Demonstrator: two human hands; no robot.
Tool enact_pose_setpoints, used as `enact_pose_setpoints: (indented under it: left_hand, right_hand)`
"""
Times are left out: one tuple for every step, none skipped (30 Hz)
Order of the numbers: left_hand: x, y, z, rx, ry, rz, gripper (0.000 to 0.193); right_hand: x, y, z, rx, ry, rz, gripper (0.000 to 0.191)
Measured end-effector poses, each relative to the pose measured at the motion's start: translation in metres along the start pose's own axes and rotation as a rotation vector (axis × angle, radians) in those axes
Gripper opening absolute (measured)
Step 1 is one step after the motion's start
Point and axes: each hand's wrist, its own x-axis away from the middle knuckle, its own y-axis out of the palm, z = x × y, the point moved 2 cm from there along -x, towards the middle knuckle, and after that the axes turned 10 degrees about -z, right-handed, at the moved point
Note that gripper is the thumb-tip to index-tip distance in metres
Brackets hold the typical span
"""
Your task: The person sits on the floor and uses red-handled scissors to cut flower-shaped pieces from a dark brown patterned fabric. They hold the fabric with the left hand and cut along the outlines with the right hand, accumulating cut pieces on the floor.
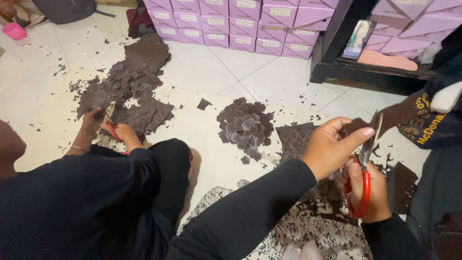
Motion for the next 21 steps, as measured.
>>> enact_pose_setpoints:
  left_hand:
    - [-0.001, 0.000, -0.002, 0.011, -0.003, -0.004, 0.028]
    - [-0.001, 0.000, -0.002, 0.021, -0.005, -0.007, 0.028]
    - [-0.002, 0.000, -0.003, 0.030, -0.007, -0.010, 0.028]
    - [-0.001, -0.001, -0.004, 0.005, -0.017, -0.004, 0.028]
    - [-0.001, -0.001, -0.004, -0.019, -0.028, 0.002, 0.028]
    - [-0.001, -0.002, -0.004, -0.043, -0.038, 0.009, 0.028]
    - [0.000, -0.001, -0.004, -0.071, -0.040, 0.005, 0.027]
    - [0.000, -0.001, -0.003, -0.099, -0.042, 0.002, 0.026]
    - [0.000, -0.001, -0.002, -0.128, -0.043, -0.001, 0.026]
    - [0.001, -0.001, -0.001, -0.132, -0.024, 0.002, 0.026]
    - [0.001, 0.000, -0.001, -0.137, -0.005, 0.005, 0.026]
    - [0.001, 0.001, 0.000, -0.143, 0.014, 0.008, 0.027]
    - [0.001, 0.001, 0.001, -0.190, 0.027, 0.023, 0.027]
    - [0.002, 0.001, 0.002, -0.236, 0.041, 0.039, 0.028]
    - [0.002, 0.002, 0.003, -0.282, 0.052, 0.056, 0.028]
    - [0.002, 0.002, 0.004, -0.281, 0.061, 0.053, 0.028]
    - [0.002, 0.003, 0.005, -0.279, 0.069, 0.049, 0.029]
    - [0.002, 0.003, 0.006, -0.278, 0.077, 0.045, 0.029]
    - [0.001, 0.004, 0.007, -0.282, 0.064, 0.044, 0.029]
    - [0.001, 0.004, 0.008, -0.288, 0.050, 0.043, 0.030]
    - [0.001, 0.004, 0.009, -0.294, 0.037, 0.042, 0.030]
  right_hand:
    - [0.001, -0.001, 0.001, 0.006, 0.017, 0.006, 0.040]
    - [0.002, -0.002, 0.002, 0.013, 0.033, 0.012, 0.041]
    - [0.001, -0.003, 0.003, 0.018, 0.049, 0.017, 0.043]
    - [0.001, -0.003, 0.004, 0.031, 0.045, 0.019, 0.043]
    - [0.001, -0.004, 0.005, 0.045, 0.042, 0.022, 0.044]
    - [0.000, -0.004, 0.005, 0.059, 0.038, 0.025, 0.044]
    - [0.000, -0.005, 0.006, 0.058, 0.036, 0.027, 0.044]
    - [0.001, -0.005, 0.007, 0.056, 0.033, 0.028, 0.044]
    - [0.001, -0.004, 0.009, 0.054, 0.030, 0.029, 0.045]
    - [0.001, -0.004, 0.010, 0.058, 0.017, 0.023, 0.045]
    - [0.001, -0.005, 0.011, 0.061, 0.004, 0.017, 0.045]
    - [0.001, -0.005, 0.012, 0.064, -0.010, 0.011, 0.045]
    - [0.001, -0.006, 0.014, 0.077, -0.004, 0.016, 0.045]
    - [0.001, -0.005, 0.015, 0.090, 0.002, 0.021, 0.045]
    - [0.000, -0.006, 0.015, 0.103, 0.010, 0.025, 0.045]
    - [0.000, -0.006, 0.016, 0.089, 0.001, 0.014, 0.046]
    - [0.000, -0.005, 0.015, 0.076, -0.008, 0.003, 0.048]
    - [0.000, -0.005, 0.014, 0.063, -0.016, -0.007, 0.049]
    - [0.000, -0.005, 0.013, 0.074, -0.006, -0.002, 0.049]
    - [0.000, -0.005, 0.012, 0.086, 0.003, 0.003, 0.050]
    - [0.000, -0.004, 0.010, 0.097, 0.011, 0.009, 0.051]
